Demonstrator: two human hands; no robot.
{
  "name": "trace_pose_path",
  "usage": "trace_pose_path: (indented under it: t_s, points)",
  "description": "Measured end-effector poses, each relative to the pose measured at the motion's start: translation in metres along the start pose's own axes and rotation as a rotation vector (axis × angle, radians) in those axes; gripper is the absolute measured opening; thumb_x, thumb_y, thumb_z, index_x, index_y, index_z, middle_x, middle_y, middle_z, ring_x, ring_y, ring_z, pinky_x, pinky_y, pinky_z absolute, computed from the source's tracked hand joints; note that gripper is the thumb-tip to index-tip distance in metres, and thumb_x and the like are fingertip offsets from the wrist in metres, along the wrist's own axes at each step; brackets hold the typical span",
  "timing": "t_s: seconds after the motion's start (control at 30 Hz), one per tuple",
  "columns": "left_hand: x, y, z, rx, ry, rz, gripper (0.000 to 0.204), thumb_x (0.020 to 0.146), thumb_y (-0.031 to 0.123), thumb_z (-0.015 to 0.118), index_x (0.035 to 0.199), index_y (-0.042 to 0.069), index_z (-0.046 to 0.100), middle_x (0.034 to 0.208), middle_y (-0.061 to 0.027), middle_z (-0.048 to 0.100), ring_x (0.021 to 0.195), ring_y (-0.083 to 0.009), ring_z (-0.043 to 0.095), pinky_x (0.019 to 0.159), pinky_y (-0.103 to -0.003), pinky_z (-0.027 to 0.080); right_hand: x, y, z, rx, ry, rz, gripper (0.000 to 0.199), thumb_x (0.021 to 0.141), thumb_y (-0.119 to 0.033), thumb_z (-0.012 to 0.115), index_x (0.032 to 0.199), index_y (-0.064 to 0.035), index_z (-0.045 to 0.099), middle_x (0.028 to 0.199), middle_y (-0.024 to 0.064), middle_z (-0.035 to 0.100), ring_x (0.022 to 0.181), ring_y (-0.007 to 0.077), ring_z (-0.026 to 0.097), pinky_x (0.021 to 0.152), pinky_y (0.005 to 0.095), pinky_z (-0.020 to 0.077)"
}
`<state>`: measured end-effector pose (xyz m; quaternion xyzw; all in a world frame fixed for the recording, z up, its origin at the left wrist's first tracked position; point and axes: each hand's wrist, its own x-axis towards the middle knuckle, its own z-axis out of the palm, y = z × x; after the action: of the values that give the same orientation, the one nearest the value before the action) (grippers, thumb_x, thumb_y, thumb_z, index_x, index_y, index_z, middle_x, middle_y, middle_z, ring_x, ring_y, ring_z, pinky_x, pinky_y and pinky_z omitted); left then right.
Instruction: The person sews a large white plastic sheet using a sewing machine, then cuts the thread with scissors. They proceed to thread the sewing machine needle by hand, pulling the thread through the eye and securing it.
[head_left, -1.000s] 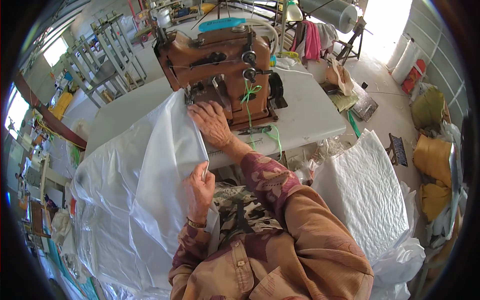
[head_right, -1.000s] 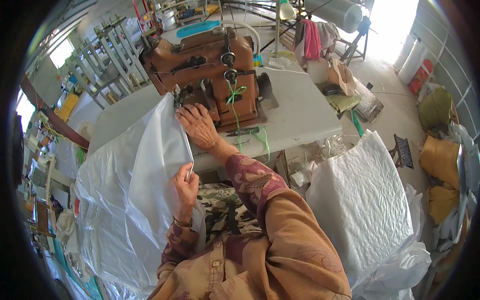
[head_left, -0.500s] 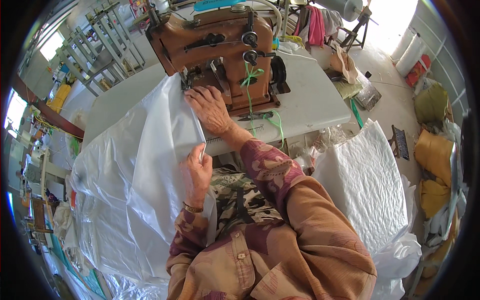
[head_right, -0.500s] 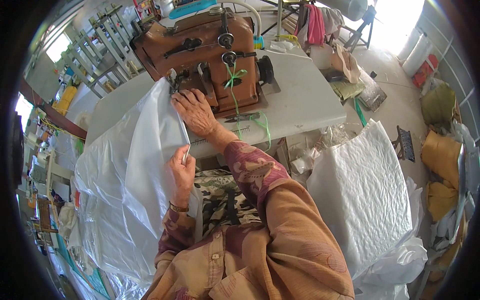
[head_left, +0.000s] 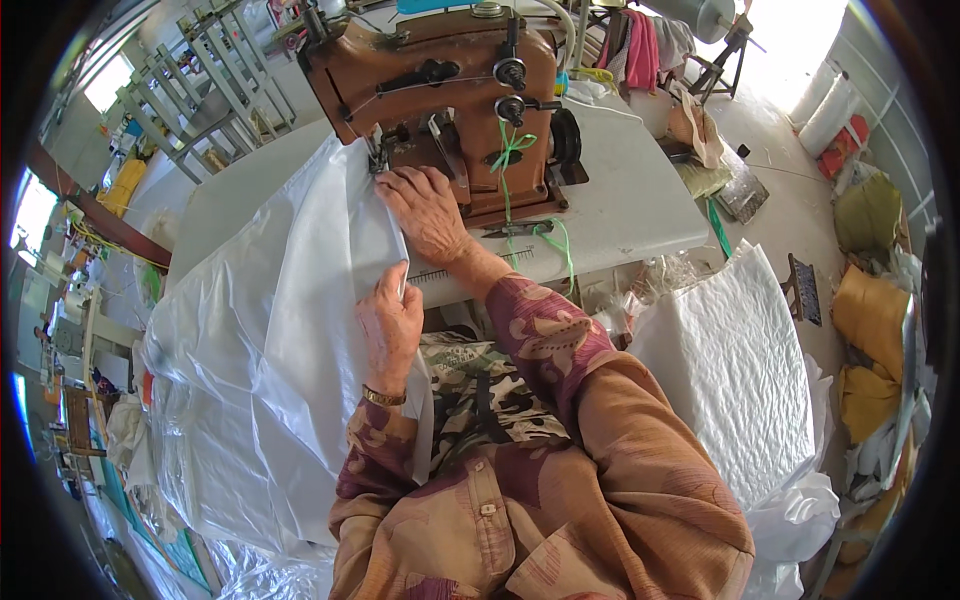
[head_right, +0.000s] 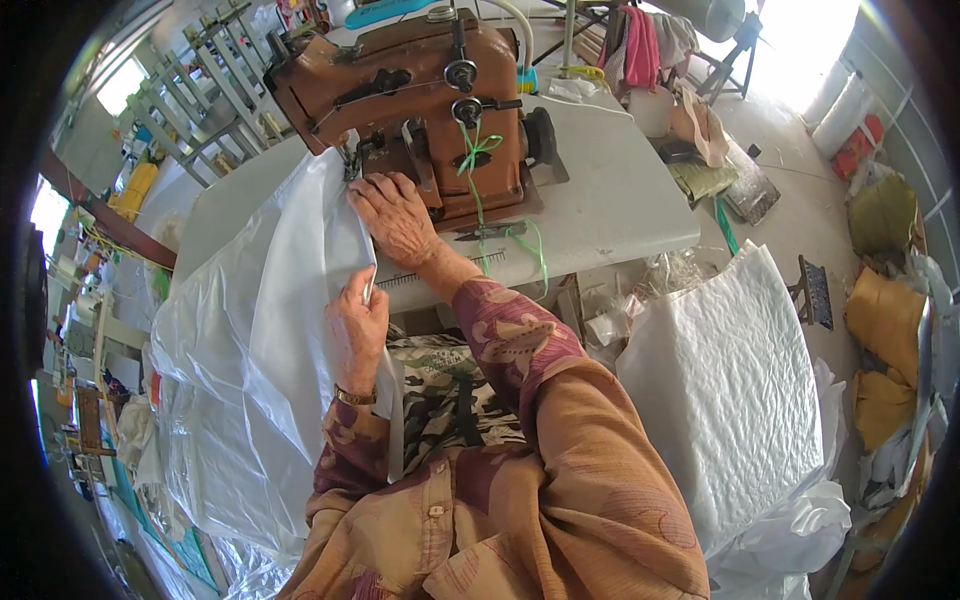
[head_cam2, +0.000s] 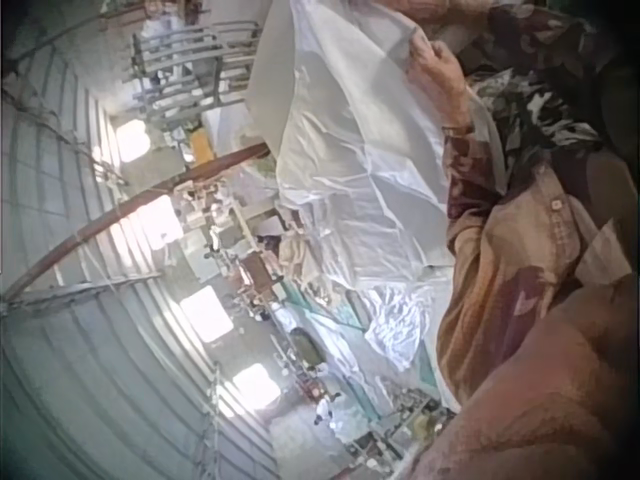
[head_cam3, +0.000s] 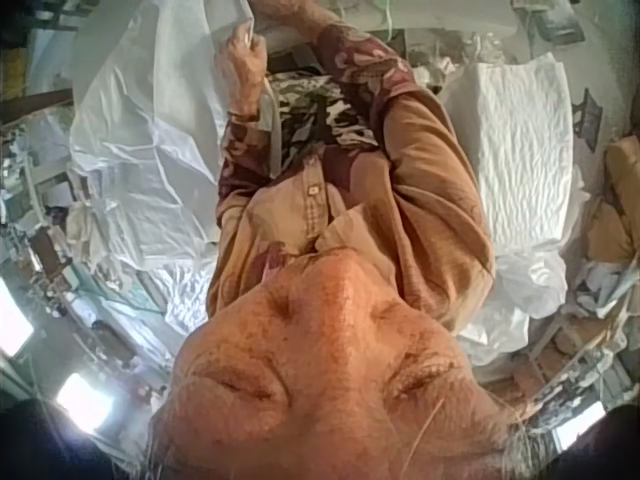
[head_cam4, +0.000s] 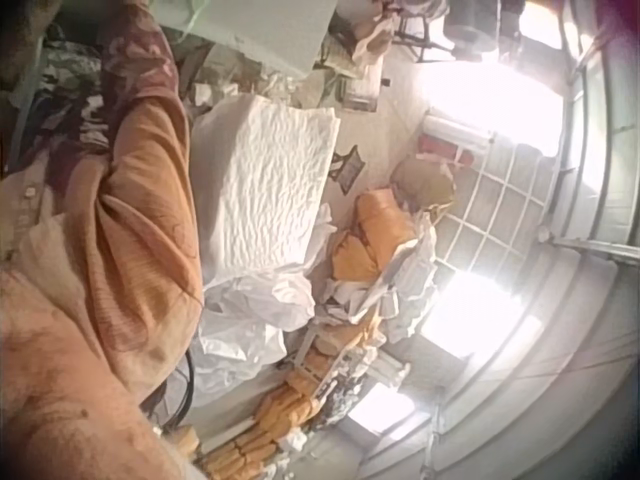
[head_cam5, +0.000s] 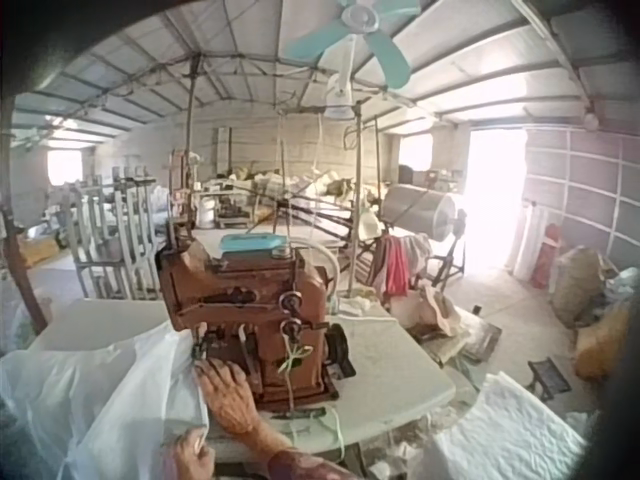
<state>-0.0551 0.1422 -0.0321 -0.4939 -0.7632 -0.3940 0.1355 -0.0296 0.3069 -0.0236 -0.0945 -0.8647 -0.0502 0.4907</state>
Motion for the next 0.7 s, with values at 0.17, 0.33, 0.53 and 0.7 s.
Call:
trace_pose_path:
  t_s: [0.17,0.33,0.53,0.7]
  points:
    - [0.002,0.004,-0.001,0.040,-0.038,-0.001,0.028,0.078,0.003,0.060,0.106,0.004,0.062,0.084,-0.0181,0.067,0.073,-0.0359,0.065,0.064,-0.044,0.051,0.001,0.000,0.000,-0.002,-0.005,0.004,0.037,0.080,-0.016,0.052,0.116,-0.0067,0.055,0.123,0.0052,0.055,0.117,0.0234,0.048,0.102,0.0412,0.0325]
    - [0.001,0.003,-0.001,0.045,-0.055,-0.018,0.029,0.078,0.003,0.060,0.107,0.004,0.062,0.085,-0.0181,0.067,0.074,-0.0366,0.065,0.065,-0.045,0.051,0.003,0.000,-0.002,0.019,-0.023,-0.002,0.037,0.080,-0.017,0.051,0.115,-0.0050,0.055,0.123,0.0071,0.055,0.118,0.0250,0.047,0.103,0.0418,0.0318]
    - [0.000,0.003,0.000,0.036,-0.040,-0.001,0.030,0.078,0.005,0.060,0.108,0.005,0.062,0.085,-0.0182,0.067,0.074,-0.0366,0.065,0.066,-0.046,0.051,0.001,0.002,-0.005,0.008,-0.030,-0.006,0.041,0.081,-0.018,0.051,0.119,-0.0041,0.055,0.127,0.0078,0.054,0.120,0.0252,0.046,0.106,0.0418,0.0300]
    - [-0.005,-0.001,0.001,0.112,-0.022,0.027,0.028,0.078,0.005,0.060,0.106,0.004,0.063,0.084,-0.0180,0.067,0.074,-0.0364,0.065,0.067,-0.046,0.051,0.001,-0.001,-0.004,0.006,-0.040,-0.023,0.043,0.080,-0.019,0.051,0.120,-0.0041,0.054,0.128,0.0083,0.054,0.122,0.0256,0.045,0.106,0.0423,0.0304]
